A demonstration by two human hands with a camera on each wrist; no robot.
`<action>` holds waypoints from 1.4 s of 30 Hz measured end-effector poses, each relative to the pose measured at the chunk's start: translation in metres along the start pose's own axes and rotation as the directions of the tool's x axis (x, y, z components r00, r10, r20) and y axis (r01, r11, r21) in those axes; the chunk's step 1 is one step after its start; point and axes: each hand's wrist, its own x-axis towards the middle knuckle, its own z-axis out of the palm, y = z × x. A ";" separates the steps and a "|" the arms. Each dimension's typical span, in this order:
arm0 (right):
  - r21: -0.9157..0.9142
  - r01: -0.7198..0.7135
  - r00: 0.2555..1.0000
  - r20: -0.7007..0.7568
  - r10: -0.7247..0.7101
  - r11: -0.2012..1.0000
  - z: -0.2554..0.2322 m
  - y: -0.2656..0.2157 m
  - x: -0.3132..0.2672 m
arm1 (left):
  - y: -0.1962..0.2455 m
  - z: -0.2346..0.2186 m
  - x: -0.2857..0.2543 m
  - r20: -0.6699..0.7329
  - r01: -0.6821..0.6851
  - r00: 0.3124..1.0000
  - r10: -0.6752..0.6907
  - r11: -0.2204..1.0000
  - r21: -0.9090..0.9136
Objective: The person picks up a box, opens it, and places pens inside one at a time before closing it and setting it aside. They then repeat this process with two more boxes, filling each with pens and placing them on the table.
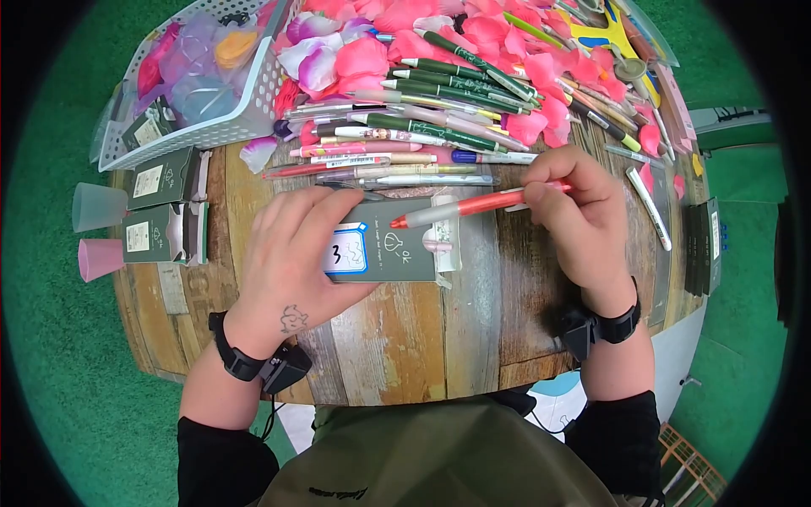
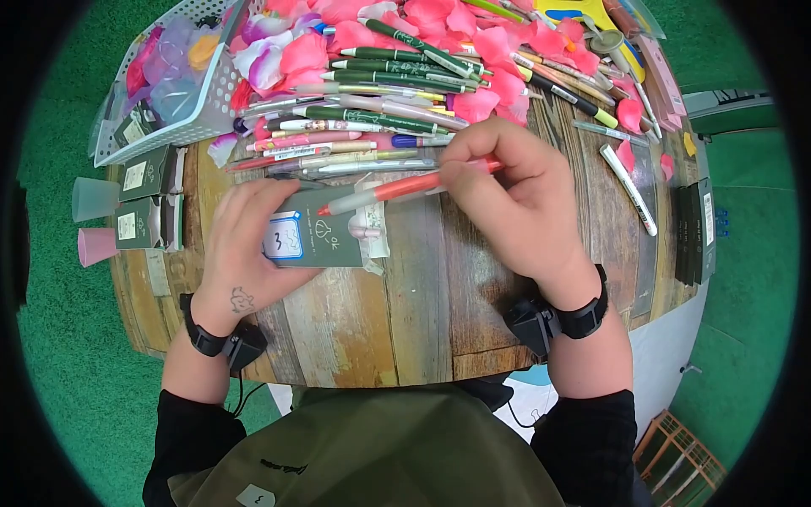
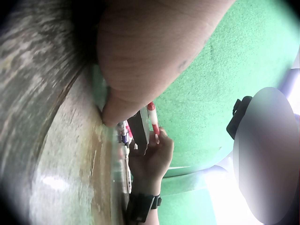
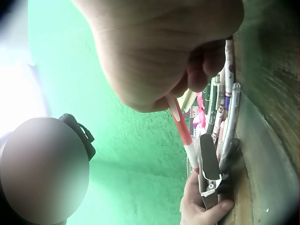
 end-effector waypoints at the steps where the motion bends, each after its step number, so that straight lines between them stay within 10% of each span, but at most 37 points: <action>1: 0.010 0.003 1.000 -0.010 -0.003 1.000 -0.002 0.001 0.000 | 0.000 0.000 -0.001 -0.002 0.004 1.000 -0.004 1.000 -0.003; 19: -0.053 0.092 0.984 -0.146 -0.099 0.994 -0.017 0.004 0.006 | -0.003 0.003 -0.004 -0.040 0.042 0.998 -0.044 0.998 -0.054; 26: -0.085 0.214 0.961 0.196 -0.194 0.973 0.010 0.014 -0.002 | -0.005 0.003 -0.004 -0.036 0.025 0.999 -0.026 0.999 -0.038; 35: 0.365 -0.115 0.973 0.228 0.032 0.924 0.015 0.010 -0.009 | -0.004 0.004 -0.004 -0.044 0.042 0.998 -0.047 0.994 -0.105; 42: -0.066 0.384 0.859 0.391 -0.330 0.921 0.024 0.007 -0.001 | 0.001 0.006 -0.005 -0.065 -0.079 0.996 0.068 0.980 -0.182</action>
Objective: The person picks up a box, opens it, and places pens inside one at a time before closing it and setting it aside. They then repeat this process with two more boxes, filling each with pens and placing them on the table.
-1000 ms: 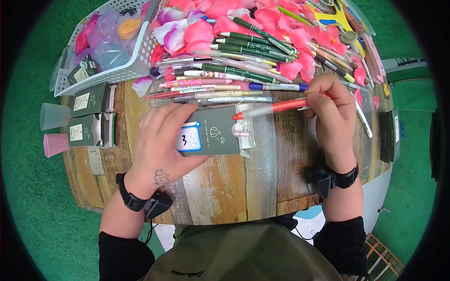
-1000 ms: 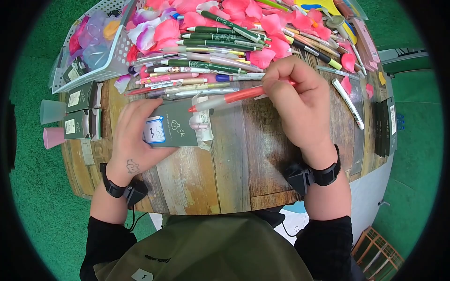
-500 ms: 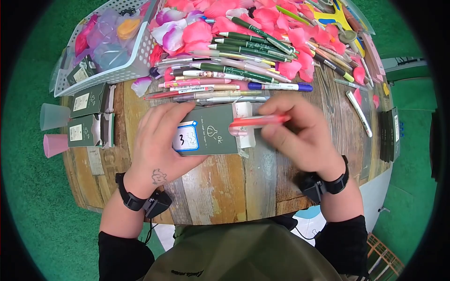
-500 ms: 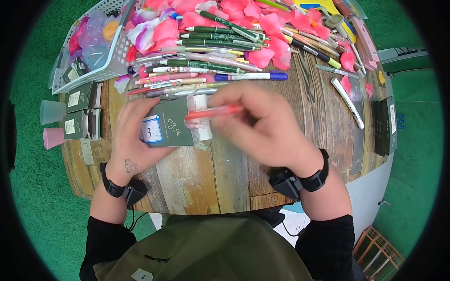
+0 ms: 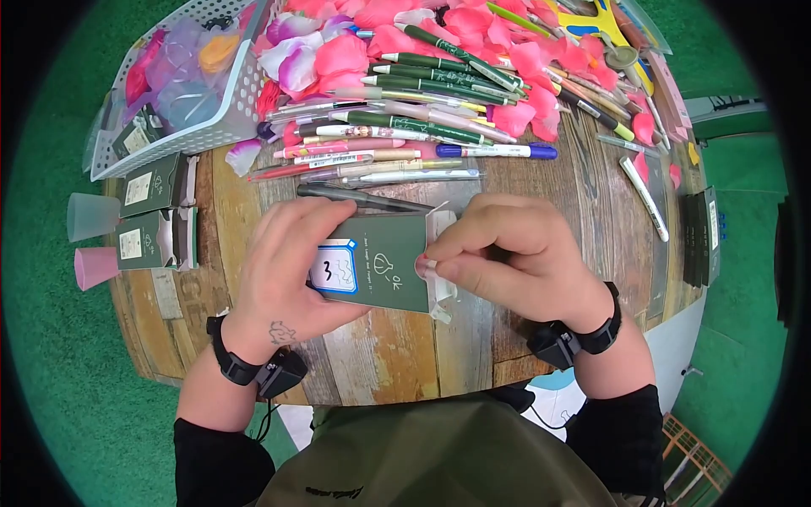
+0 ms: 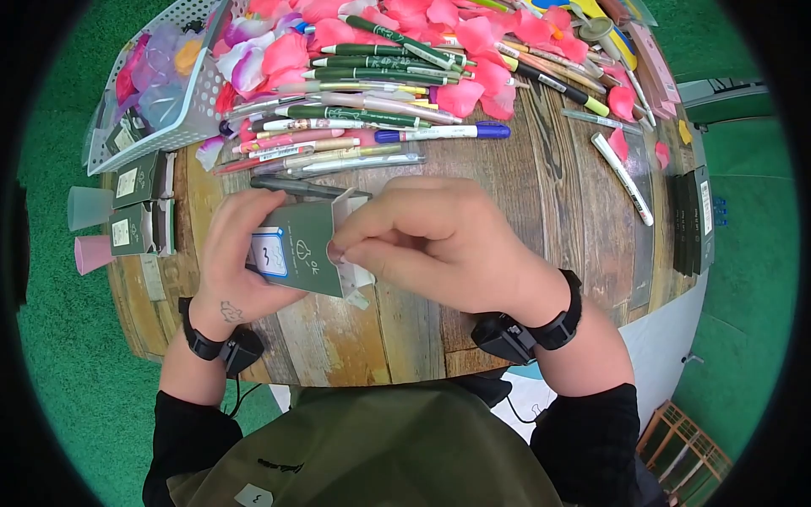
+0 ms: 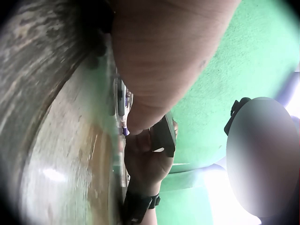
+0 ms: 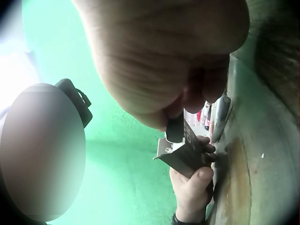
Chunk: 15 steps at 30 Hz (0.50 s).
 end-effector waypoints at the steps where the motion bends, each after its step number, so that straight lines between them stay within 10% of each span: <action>1: 0.045 -0.093 0.996 0.007 0.092 0.995 -0.001 -0.003 -0.001 | 0.000 0.000 0.000 -0.008 -0.005 1.000 0.005 1.000 -0.006; 6: 0.213 -0.276 0.961 0.067 0.268 0.937 -0.003 -0.008 -0.003 | 0.002 0.001 -0.001 0.007 0.011 1.000 -0.010 1.000 -0.029; 12: -0.088 -0.089 0.992 0.079 0.096 0.992 -0.004 -0.007 0.000 | 0.005 0.000 0.001 0.018 0.005 1.000 -0.004 0.999 -0.038; 15: 0.145 -0.199 0.957 -0.186 0.224 0.969 -0.005 0.003 -0.007 | 0.003 0.000 -0.001 0.016 0.006 1.000 -0.006 0.999 -0.045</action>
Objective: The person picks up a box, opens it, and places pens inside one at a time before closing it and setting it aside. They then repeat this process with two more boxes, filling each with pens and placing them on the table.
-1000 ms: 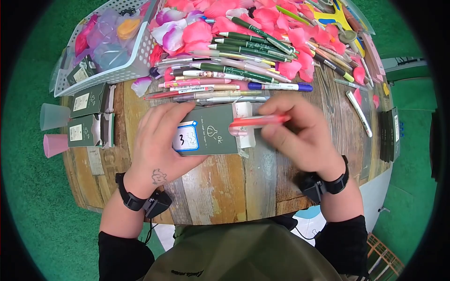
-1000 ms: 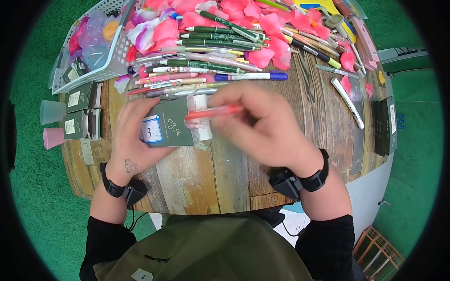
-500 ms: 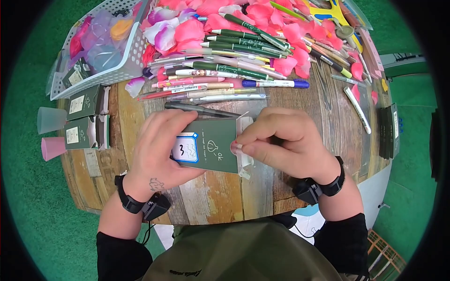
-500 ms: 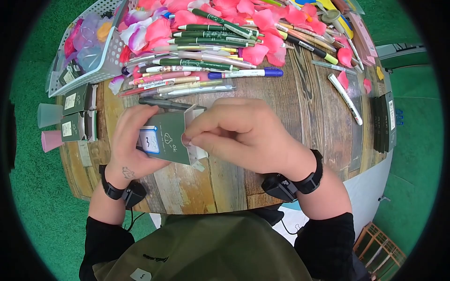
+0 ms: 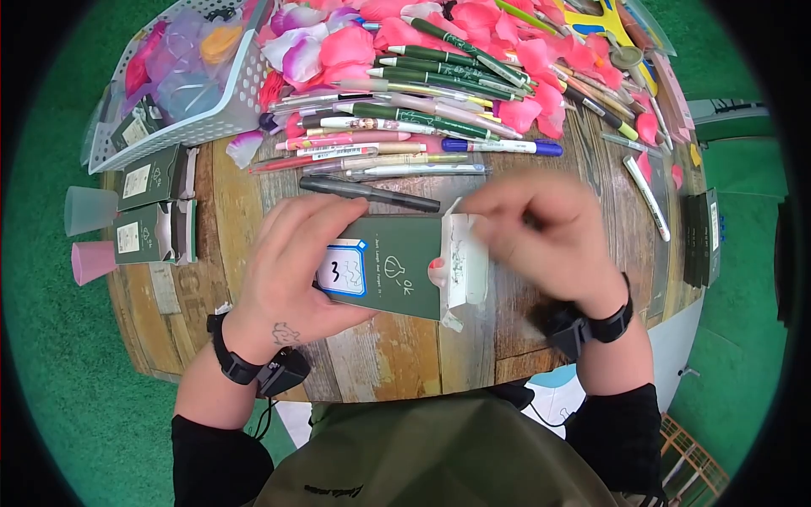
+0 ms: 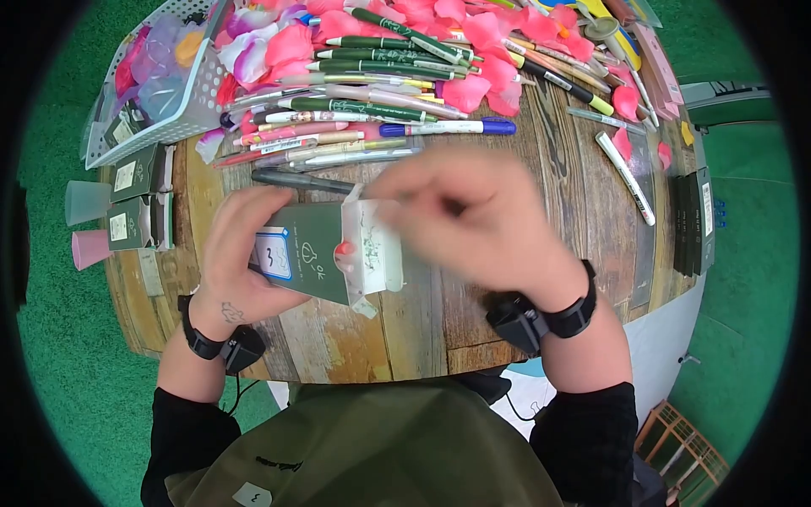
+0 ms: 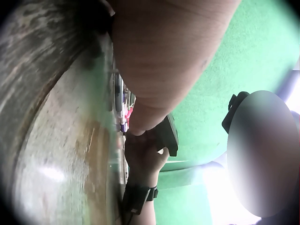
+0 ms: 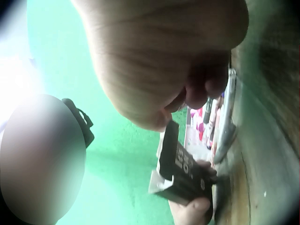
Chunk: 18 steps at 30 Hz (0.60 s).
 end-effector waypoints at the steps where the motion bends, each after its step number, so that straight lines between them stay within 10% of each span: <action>1: -0.126 -0.018 0.995 -0.098 0.006 0.992 -0.007 0.001 0.002 | -0.002 0.000 -0.001 -0.002 0.000 1.000 0.000 1.000 -0.001; 3: -0.362 -0.089 0.957 -0.289 -0.021 0.928 -0.028 0.004 0.009 | -0.006 0.001 -0.002 -0.028 0.009 1.000 -0.009 1.000 0.003; 6: -0.821 -0.015 0.993 -0.078 -0.086 0.571 -0.055 -0.007 0.016 | -0.006 -0.002 -0.001 -0.034 0.050 0.998 -0.049 0.999 0.014; 12: -0.884 0.038 0.999 0.017 -0.049 0.466 -0.055 -0.003 0.011 | -0.006 -0.002 -0.001 -0.042 0.086 0.995 -0.085 0.996 0.019; 15: -0.321 -0.321 0.946 -0.160 0.283 0.891 -0.050 -0.016 0.009 | -0.005 -0.005 0.001 -0.029 0.084 0.996 -0.082 0.994 0.070; 18: 0.227 -0.208 0.978 0.026 0.208 0.951 -0.047 -0.024 0.000 | -0.005 -0.006 0.002 -0.023 0.077 0.997 -0.075 0.993 0.084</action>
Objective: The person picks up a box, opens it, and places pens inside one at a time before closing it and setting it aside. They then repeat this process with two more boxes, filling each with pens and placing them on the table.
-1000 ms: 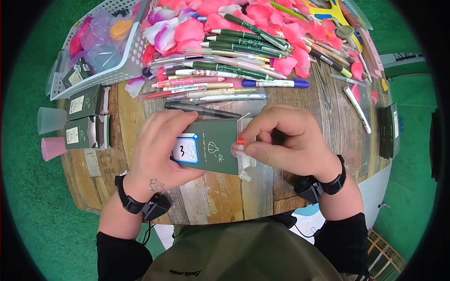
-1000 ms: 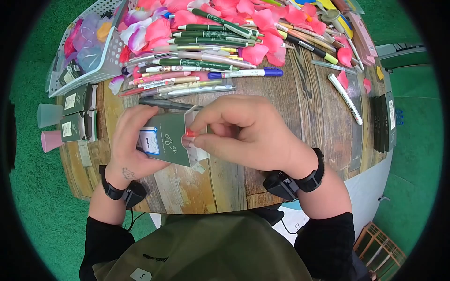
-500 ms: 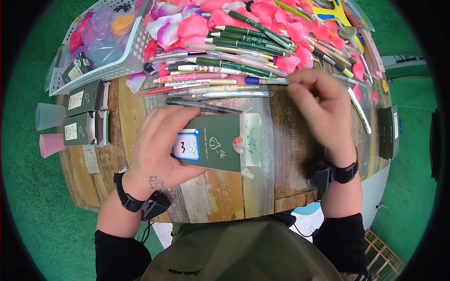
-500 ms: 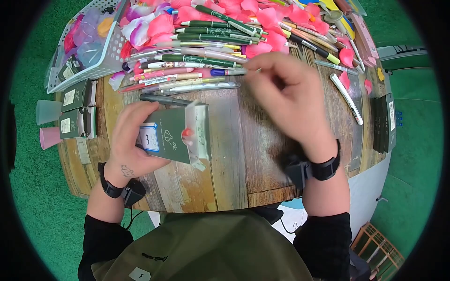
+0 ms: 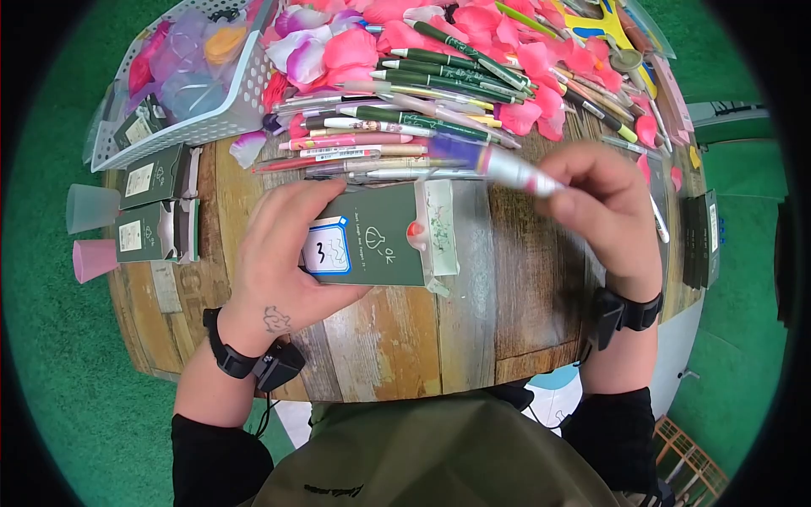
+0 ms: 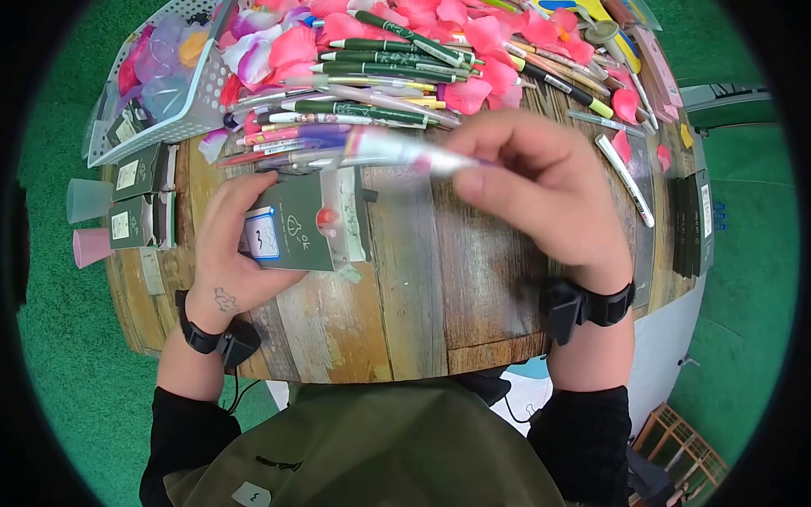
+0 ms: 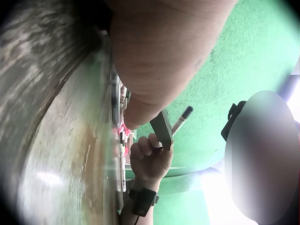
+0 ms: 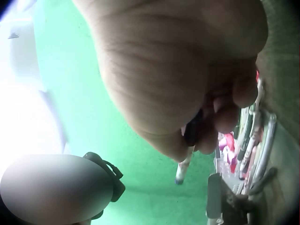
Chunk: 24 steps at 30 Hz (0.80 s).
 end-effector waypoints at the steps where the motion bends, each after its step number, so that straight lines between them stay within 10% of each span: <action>1: -0.074 0.041 0.998 0.045 -0.038 0.996 0.002 0.000 0.000 | 0.000 0.000 0.000 0.001 0.000 1.000 0.000 1.000 -0.005; 18: -0.273 0.028 0.997 0.072 -0.009 0.962 0.025 0.014 0.003 | 0.003 0.001 0.002 0.022 -0.046 0.999 0.045 0.998 0.035; 24: 0.071 -0.016 0.997 0.073 0.011 0.997 0.031 0.019 0.001 | 0.003 0.001 0.002 0.018 -0.040 0.999 0.040 0.999 0.031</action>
